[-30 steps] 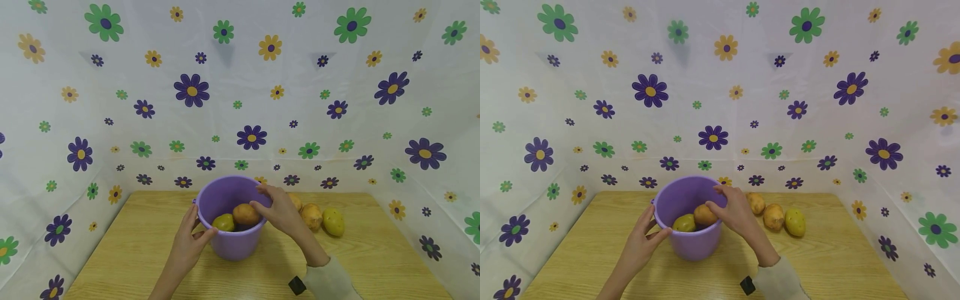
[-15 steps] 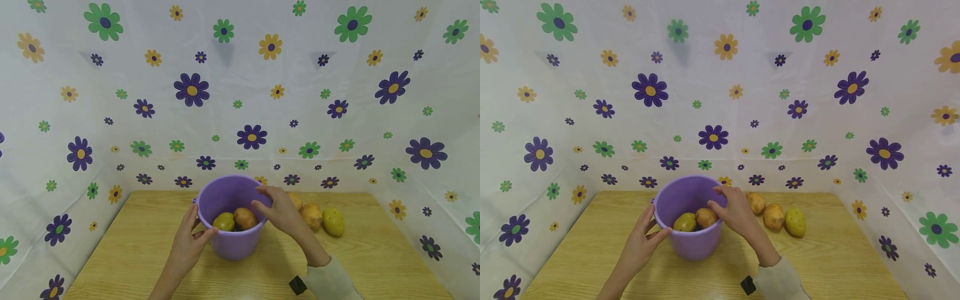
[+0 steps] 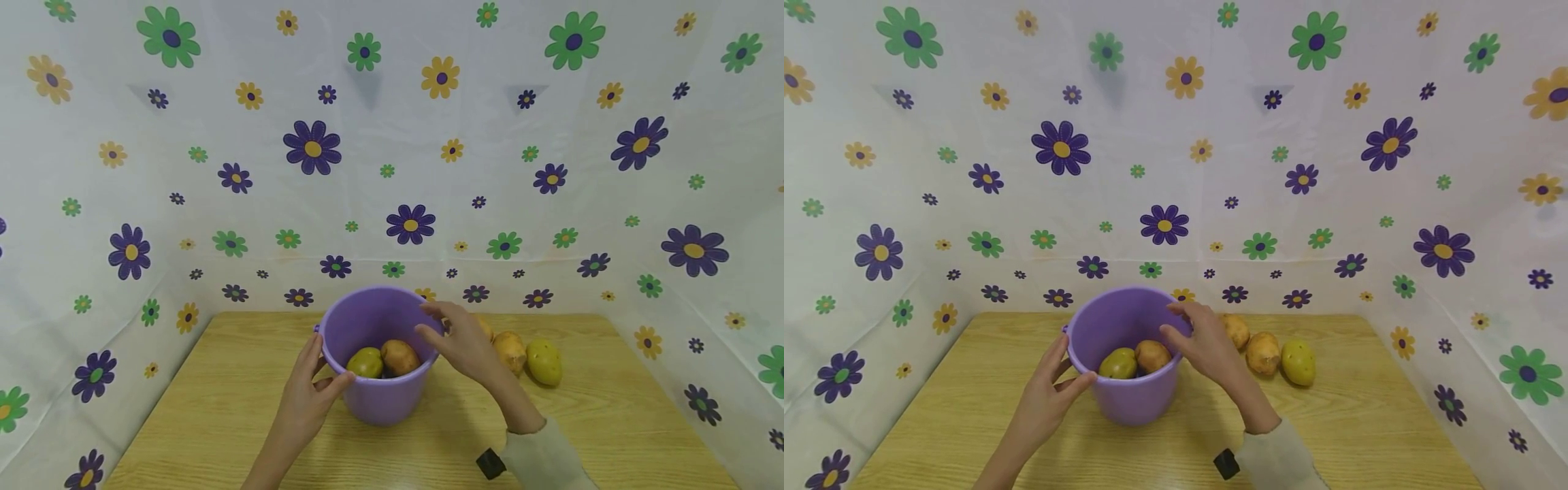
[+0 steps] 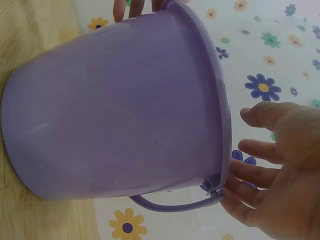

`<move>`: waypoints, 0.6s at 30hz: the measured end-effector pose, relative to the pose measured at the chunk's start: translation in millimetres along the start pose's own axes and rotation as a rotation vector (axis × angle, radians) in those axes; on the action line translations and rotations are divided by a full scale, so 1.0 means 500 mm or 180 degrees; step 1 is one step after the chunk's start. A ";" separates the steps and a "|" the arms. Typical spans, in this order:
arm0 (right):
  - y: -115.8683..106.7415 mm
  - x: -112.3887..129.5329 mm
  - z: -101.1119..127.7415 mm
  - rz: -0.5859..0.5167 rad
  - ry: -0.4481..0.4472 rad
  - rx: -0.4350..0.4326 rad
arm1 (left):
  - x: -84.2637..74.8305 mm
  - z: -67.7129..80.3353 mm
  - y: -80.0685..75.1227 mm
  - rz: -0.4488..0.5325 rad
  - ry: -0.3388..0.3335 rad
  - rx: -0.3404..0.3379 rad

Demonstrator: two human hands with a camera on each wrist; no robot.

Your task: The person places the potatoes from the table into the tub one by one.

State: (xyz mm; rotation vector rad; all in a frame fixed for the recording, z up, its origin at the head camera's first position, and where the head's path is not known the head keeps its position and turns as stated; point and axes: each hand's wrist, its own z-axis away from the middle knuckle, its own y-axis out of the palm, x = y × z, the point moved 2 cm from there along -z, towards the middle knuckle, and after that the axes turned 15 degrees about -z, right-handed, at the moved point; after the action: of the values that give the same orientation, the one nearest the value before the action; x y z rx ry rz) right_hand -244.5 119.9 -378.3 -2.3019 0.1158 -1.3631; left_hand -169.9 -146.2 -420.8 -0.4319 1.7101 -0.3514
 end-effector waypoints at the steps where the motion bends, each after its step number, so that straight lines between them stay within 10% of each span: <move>1: -0.003 0.000 0.000 -0.0023 -0.0024 -0.0014 | 0.000 0.000 0.000 -0.0001 -0.0005 0.0003; 18: -0.066 -0.025 0.021 0.0052 0.0049 -0.0229 | 0.002 -0.001 0.000 -0.0021 0.0011 0.0007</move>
State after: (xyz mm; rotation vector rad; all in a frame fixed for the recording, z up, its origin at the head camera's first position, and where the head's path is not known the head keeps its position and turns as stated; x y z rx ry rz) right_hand -246.9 156.7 -378.5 -2.3443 0.1910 -1.3900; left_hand -170.6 -146.9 -421.6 -0.4357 1.7119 -0.3590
